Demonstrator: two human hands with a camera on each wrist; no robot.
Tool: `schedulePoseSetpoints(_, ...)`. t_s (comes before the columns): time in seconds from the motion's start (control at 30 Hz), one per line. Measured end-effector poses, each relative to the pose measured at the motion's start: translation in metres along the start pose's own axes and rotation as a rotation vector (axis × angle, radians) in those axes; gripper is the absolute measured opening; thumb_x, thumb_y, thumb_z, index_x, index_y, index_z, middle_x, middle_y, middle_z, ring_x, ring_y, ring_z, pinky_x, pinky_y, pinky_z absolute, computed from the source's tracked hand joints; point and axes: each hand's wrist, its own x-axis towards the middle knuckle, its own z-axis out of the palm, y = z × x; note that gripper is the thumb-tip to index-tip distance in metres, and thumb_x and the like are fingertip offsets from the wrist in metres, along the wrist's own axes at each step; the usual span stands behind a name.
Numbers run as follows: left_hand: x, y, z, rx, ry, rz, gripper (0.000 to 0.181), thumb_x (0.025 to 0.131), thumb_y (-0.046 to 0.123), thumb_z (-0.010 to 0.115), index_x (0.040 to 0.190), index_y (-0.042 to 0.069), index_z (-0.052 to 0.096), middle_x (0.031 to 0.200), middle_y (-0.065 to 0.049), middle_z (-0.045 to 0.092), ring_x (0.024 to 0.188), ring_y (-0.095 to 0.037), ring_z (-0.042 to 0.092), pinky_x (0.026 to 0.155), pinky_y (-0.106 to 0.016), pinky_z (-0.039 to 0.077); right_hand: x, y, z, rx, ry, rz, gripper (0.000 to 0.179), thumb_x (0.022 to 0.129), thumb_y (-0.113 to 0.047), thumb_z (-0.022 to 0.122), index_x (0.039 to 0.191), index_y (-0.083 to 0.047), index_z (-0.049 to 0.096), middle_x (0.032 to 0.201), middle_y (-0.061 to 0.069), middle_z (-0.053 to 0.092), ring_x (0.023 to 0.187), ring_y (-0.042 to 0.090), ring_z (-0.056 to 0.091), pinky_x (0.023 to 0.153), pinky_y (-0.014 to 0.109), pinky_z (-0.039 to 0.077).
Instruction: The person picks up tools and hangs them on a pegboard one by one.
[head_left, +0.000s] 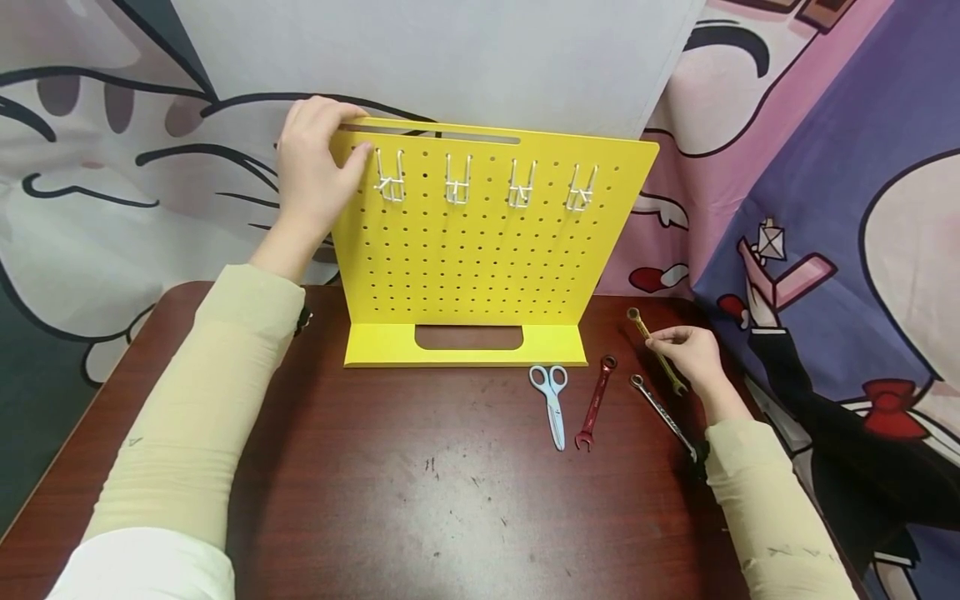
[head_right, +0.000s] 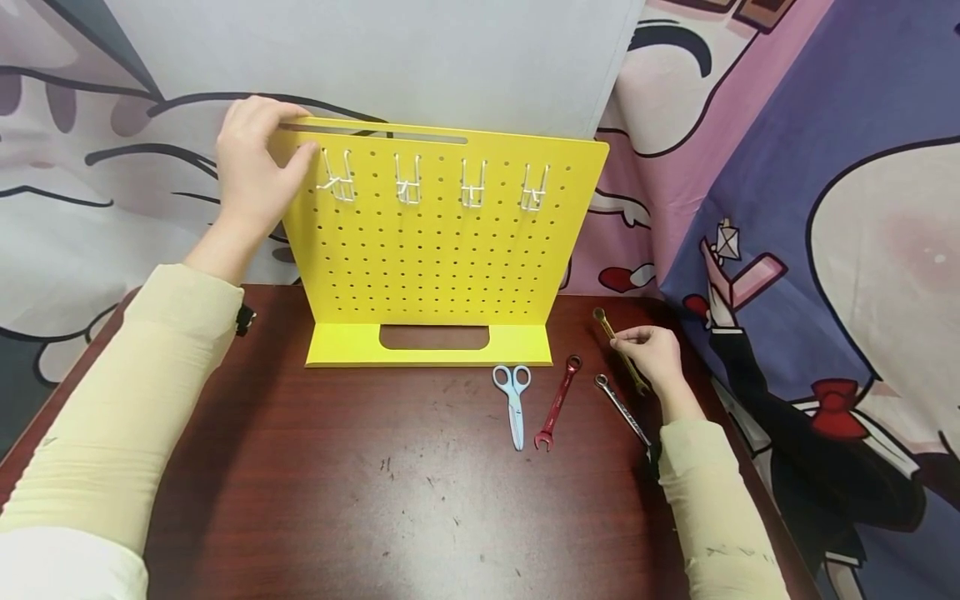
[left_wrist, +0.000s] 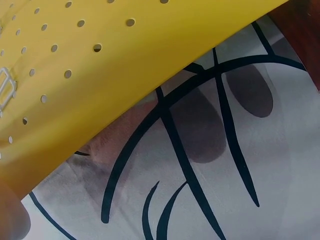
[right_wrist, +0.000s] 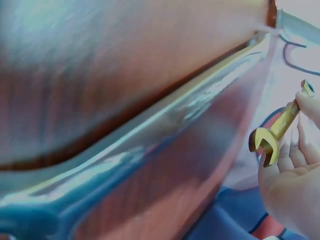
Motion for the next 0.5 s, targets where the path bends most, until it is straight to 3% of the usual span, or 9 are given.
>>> schedulePoseSetpoints(0.2, 0.000, -0.001, 0.001, -0.001, -0.002, 0.001, 0.026, 0.100, 0.009, 0.072, 0.125, 0.002, 0.074, 0.125, -0.016, 0.072, 0.125, -0.031, 0.058, 0.114, -0.036, 0.042, -0.003, -0.019, -0.001, 0.079, 0.002, 0.011, 0.039, 0.097, -0.023, 0.078, 0.117, 0.010, 0.075, 0.072, -0.034, 0.063, 0.081, 0.000, 0.053, 0.067, 0.016, 0.045)
schedulePoseSetpoints(0.5, 0.001, -0.003, 0.002, -0.013, 0.009, 0.008, 0.026, 0.099, 0.009, 0.072, 0.125, 0.003, 0.074, 0.124, -0.016, 0.072, 0.124, -0.031, 0.058, 0.114, -0.035, 0.042, -0.005, -0.057, -0.004, 0.170, 0.021, -0.047, 0.039, 0.097, -0.020, 0.077, 0.121, 0.011, 0.073, 0.076, -0.032, 0.065, 0.078, -0.004, 0.057, 0.069, 0.012, 0.048)
